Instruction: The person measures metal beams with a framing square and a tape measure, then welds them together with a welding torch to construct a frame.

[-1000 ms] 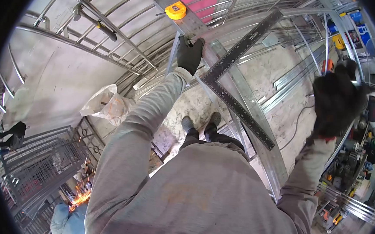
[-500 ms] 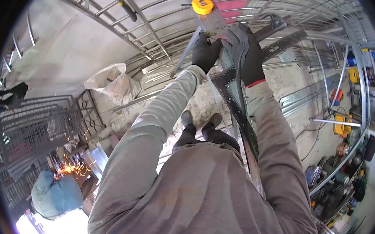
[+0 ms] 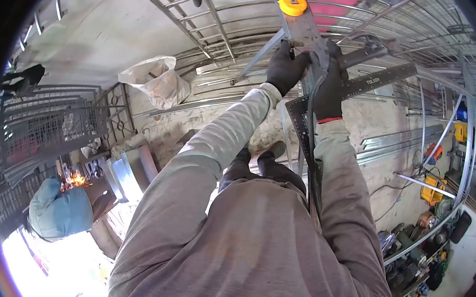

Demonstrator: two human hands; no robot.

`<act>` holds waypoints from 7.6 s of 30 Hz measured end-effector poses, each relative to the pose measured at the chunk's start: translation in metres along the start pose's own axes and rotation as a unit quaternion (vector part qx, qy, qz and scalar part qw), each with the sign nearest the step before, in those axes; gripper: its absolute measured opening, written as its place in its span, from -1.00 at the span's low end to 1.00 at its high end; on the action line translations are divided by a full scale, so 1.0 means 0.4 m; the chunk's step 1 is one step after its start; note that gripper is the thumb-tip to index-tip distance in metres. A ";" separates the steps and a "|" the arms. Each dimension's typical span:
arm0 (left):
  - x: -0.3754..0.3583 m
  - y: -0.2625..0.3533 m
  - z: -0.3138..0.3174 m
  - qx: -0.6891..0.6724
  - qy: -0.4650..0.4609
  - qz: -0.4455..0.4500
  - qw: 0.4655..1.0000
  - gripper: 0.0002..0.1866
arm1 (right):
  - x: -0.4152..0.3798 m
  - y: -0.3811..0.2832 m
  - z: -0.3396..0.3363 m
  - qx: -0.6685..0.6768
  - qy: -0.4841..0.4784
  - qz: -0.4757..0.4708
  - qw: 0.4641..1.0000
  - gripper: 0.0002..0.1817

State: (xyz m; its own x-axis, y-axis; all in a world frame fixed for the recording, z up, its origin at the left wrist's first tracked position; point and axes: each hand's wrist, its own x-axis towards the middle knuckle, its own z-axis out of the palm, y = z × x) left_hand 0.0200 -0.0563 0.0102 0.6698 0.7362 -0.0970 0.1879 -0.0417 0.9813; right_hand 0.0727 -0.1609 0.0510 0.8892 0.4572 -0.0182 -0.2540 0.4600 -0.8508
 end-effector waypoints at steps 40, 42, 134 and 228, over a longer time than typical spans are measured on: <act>-0.095 0.236 -0.001 0.183 0.070 0.216 0.957 -0.70 | -0.060 0.002 0.036 -0.534 -0.161 -0.414 0.720 -0.59; -0.102 0.237 -0.027 0.101 0.089 0.197 0.971 -0.66 | -0.059 0.006 0.040 -0.522 -0.143 -0.426 0.725 -0.58; -0.373 0.239 -0.548 -0.145 -0.092 -0.250 0.953 -0.96 | -0.046 0.016 0.121 -0.618 -0.065 -0.244 0.745 -0.47; -0.368 0.179 -0.570 -0.043 -0.110 -0.243 0.963 -0.82 | -0.134 0.049 0.017 -0.668 -0.106 -0.217 0.704 -0.39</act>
State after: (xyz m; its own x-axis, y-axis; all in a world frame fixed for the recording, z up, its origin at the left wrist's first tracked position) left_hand -0.2289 -0.0136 0.1325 0.6553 0.4932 -0.5722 0.4645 0.3343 0.8200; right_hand 0.0174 -0.1713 0.0390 0.6605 0.6623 0.3537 0.7342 -0.4708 -0.4892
